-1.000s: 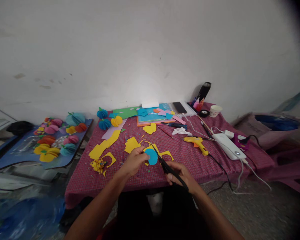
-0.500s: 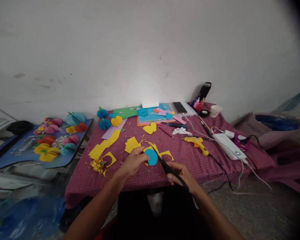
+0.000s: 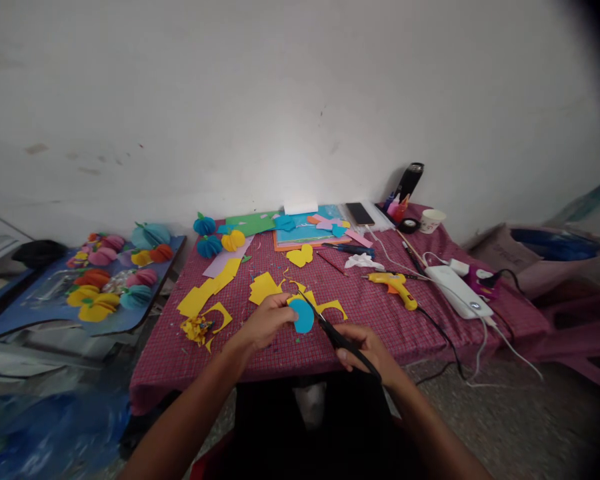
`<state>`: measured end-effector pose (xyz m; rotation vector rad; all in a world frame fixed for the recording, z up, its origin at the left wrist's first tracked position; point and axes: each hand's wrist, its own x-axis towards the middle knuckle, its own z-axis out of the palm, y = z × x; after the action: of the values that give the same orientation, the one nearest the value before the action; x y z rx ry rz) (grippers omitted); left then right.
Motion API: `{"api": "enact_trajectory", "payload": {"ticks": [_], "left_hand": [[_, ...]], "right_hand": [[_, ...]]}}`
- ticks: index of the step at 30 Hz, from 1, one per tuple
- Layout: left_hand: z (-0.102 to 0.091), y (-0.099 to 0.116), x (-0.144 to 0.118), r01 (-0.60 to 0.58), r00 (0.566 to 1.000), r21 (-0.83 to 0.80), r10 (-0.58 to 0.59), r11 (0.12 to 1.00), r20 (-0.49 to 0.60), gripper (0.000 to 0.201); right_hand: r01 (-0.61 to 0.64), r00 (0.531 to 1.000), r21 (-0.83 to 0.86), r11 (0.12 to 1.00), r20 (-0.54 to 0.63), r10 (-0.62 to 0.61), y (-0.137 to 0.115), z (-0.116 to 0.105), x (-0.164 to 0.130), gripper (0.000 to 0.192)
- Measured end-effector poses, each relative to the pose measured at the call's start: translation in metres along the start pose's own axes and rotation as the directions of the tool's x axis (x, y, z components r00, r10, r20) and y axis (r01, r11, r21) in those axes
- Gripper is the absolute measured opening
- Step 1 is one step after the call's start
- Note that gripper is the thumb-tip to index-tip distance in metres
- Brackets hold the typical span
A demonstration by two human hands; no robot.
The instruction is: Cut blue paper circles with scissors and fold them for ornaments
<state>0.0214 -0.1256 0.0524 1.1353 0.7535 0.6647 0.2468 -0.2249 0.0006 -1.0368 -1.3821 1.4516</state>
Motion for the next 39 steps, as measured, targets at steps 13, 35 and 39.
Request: {"api": "enact_trajectory", "payload": {"ticks": [13, 35, 39], "left_hand": [[-0.0066, 0.0003, 0.0029, 0.022, 0.998, 0.042, -0.024, 0.999, 0.053, 0.014], [-0.0058, 0.0023, 0.0034, 0.064, 0.997, 0.074, -0.067, 0.995, 0.035, 0.01], [-0.0057, 0.0029, 0.003, 0.065, 0.996, 0.051, -0.068, 0.997, 0.057, 0.01]], "right_hand": [[-0.021, 1.0, -0.004, 1.0, 0.016, 0.021, -0.0013, 0.0009, -0.003, 0.041], [0.011, 1.0, -0.01, 1.0, 0.0, -0.011, -0.0064, 0.0071, 0.0023, 0.04], [0.0, 1.0, -0.019, 1.0, -0.001, 0.0, -0.0042, 0.0069, 0.0024, 0.04]]}}
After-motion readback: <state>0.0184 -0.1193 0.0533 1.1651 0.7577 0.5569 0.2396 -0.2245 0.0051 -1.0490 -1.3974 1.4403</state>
